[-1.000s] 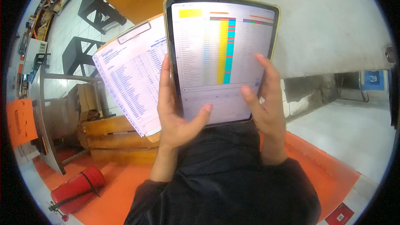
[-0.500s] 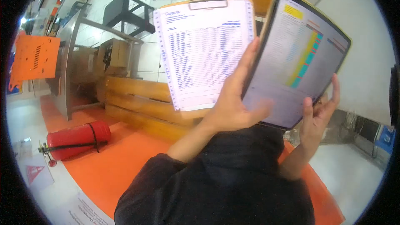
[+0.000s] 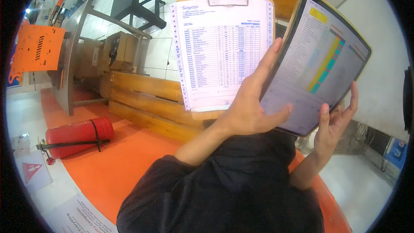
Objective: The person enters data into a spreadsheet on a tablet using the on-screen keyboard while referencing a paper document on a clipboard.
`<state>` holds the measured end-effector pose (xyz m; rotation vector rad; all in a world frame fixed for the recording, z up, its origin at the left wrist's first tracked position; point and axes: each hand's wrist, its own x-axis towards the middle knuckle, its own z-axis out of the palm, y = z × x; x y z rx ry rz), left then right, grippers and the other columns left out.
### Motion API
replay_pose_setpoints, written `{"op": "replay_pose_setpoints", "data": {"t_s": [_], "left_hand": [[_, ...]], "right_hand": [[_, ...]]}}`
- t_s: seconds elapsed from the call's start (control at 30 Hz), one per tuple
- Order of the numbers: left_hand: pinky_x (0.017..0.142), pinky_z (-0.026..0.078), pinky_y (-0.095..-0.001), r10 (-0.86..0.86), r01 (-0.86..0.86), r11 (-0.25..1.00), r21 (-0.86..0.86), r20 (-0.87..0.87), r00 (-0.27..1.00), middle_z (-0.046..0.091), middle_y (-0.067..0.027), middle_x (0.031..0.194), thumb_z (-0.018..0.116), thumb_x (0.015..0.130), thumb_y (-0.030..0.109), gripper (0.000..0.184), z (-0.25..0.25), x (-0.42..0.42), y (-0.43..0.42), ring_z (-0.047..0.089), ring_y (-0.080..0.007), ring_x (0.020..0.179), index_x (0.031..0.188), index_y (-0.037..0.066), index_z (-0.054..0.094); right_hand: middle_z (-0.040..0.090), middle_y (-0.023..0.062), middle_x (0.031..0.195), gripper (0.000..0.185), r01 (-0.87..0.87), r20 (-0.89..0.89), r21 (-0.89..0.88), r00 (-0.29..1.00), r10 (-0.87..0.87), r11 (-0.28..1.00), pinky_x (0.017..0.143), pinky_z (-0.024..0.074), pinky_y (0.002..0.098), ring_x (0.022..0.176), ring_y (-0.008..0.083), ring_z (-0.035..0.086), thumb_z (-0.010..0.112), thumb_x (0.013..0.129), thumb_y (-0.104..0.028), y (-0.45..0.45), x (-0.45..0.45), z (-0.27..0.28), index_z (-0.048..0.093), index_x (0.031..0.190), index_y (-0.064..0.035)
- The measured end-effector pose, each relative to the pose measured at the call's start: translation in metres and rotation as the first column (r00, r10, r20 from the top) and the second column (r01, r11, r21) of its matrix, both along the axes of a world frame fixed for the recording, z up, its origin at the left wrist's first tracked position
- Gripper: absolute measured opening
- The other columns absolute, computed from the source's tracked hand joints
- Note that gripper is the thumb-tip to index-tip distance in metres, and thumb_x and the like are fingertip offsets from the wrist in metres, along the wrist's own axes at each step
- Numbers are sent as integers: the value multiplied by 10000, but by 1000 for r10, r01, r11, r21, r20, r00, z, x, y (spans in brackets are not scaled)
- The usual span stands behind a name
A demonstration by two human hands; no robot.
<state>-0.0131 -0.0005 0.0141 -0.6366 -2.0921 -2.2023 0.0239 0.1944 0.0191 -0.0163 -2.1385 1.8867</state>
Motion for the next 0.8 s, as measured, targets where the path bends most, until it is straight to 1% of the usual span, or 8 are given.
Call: {"op": "replay_pose_setpoints", "data": {"t_s": [0.17, 0.27, 0.33, 0.43, 0.63, 0.7, 0.77, 0.8], "left_hand": [[1122, 163, -319, 0, 0, 1000, 2, 15, 1000, 225, -202, 1504, 657, 669, -61, 993, 0, 2, -1, 218, -238, 1402, 1470, -51, 70], [1121, 165, -318, -11, 10, 1000, 27, 24, 1000, 225, -200, 1504, 657, 672, -60, 992, -3, 1, 1, 217, -236, 1402, 1471, -47, 70], [1120, 166, -318, -12, 11, 999, 35, 31, 999, 226, -199, 1504, 657, 674, -59, 990, -4, 2, 1, 216, -234, 1402, 1472, -46, 70], [1117, 172, -317, -3, 3, 1000, -10, 24, 1000, 229, -197, 1503, 657, 678, -57, 988, -4, 3, 1, 218, -232, 1400, 1471, -47, 68], [1117, 171, -318, -26, 28, 998, -50, 46, 999, 222, -198, 1506, 666, 684, -29, 992, -5, 5, 6, 224, -235, 1396, 1471, -48, 62], [1123, 153, -319, -34, 32, 999, 27, 60, 998, 195, -205, 1515, 661, 673, -27, 998, -7, 5, 7, 201, -242, 1407, 1469, -54, 59], [1128, 140, -321, -29, 29, 1000, 10, 52, 998, 181, -202, 1521, 648, 664, -38, 995, -7, 5, 5, 182, -244, 1414, 1467, -59, 60], [1132, 127, -322, -27, 27, 1000, -4, 43, 999, 167, -199, 1527, 636, 656, -48, 993, -7, 4, 4, 162, -245, 1422, 1465, -65, 61]], "right_hand": [[382, 239, 1392, 708, -15, 18, 4, 1000, 15, 1000, 1054, 297, 375, 1271, 265, 400, 563, 906, -51, -1, 1, 0, 129, 1464, -35], [407, 238, 1369, 731, 24, 4, -3, 1000, -24, 1000, 1045, 307, 366, 1252, 261, 421, 564, 903, -47, -4, 1, -1, 108, 1475, -44], [456, 224, 1327, 744, -5, -26, -22, 1000, 4, 1000, 961, 359, 305, 1168, 197, 475, 542, 920, -53, -5, 0, -1, 71, 1495, -95], [440, 238, 1350, 769, 28, -33, 19, 999, -27, 999, 979, 352, 303, 1179, 209, 475, 538, 920, -45, -6, 0, -1, 37, 1500, -105], [421, 247, 1373, 790, 26, -2, 0, 1000, -26, 1000, 983, 353, 302, 1190, 206, 475, 530, 919, -38, -2, 3, 1, 6, 1504, -131], [395, 244, 1397, 806, 26, 41, -18, 999, -26, 999, 1008, 338, 313, 1225, 219, 451, 552, 898, -35, 2, 5, 4, 23, 1503, -105], [370, 241, 1421, 823, 33, 84, -35, 996, -30, 999, 1033, 322, 323, 1260, 231, 427, 574, 877, -32, 6, 6, 3, 40, 1501, -79], [344, 237, 1437, 829, 14, 73, -193, 997, 1, 981, 1071, 266, 344, 1301, 251, 377, 565, 830, 11, 9, 5, -1, 64, 1490, -34]]}}
